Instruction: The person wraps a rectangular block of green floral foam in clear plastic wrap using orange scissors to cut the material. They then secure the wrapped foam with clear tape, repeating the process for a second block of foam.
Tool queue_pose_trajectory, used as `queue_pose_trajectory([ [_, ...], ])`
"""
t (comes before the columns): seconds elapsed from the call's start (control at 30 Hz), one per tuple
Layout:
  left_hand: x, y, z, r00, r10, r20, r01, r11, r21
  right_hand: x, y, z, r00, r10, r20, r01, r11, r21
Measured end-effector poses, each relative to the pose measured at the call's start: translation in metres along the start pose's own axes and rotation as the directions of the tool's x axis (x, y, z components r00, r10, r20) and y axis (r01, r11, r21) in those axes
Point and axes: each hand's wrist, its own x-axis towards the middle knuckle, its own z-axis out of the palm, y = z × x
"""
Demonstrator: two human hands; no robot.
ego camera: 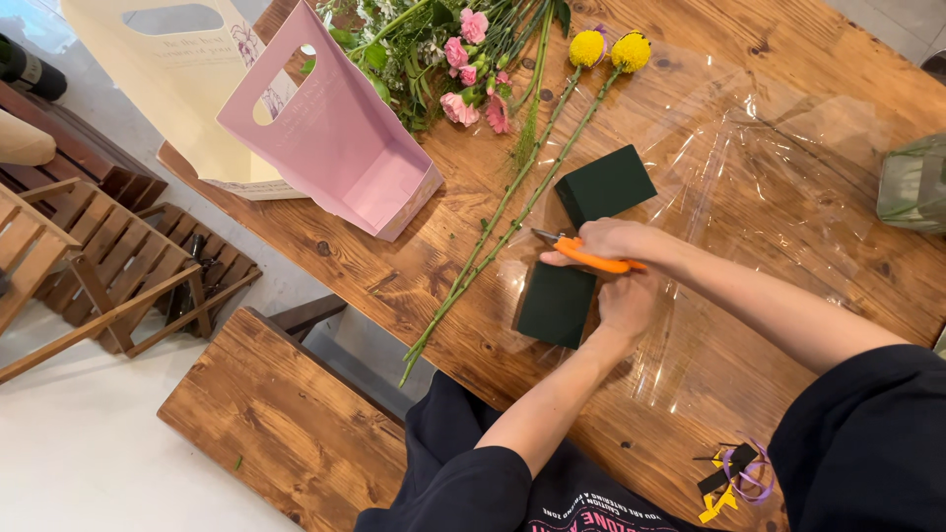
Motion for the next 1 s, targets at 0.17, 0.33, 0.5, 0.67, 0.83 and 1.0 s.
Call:
queue_pose_trajectory([
  [0.17,0.003,-0.004,0.022,0.998,-0.053,-0.013,0.053,0.997,-0.048,0.026,-0.01,0.004,0.999,-0.022,-0.045,0.022,1.0,0.016],
  [0.33,0.007,-0.009,0.032,0.999,-0.034,-0.016,0.034,0.998,-0.049,0.018,-0.027,-0.007,0.996,-0.064,-0.06,0.067,0.997,0.043],
  [0.5,-0.002,-0.003,0.006,0.997,-0.069,0.035,0.073,0.992,-0.1,0.011,-0.034,-0.013,0.985,-0.129,-0.115,0.142,0.984,0.109],
  [0.67,-0.043,-0.001,-0.059,0.971,-0.015,0.237,0.083,0.957,-0.279,-0.075,0.0,-0.019,0.945,-0.29,-0.149,0.321,0.75,0.579],
  [0.83,-0.116,-0.079,-0.165,0.958,-0.286,0.026,0.23,0.71,-0.665,-0.1,0.122,0.087,0.905,0.119,-0.409,0.295,0.518,0.803],
  [1.0,-0.099,-0.204,-0.095,0.85,-0.527,0.002,0.469,0.755,-0.458,-0.055,0.204,0.227,0.613,0.617,-0.493,-0.246,0.743,0.623],
])
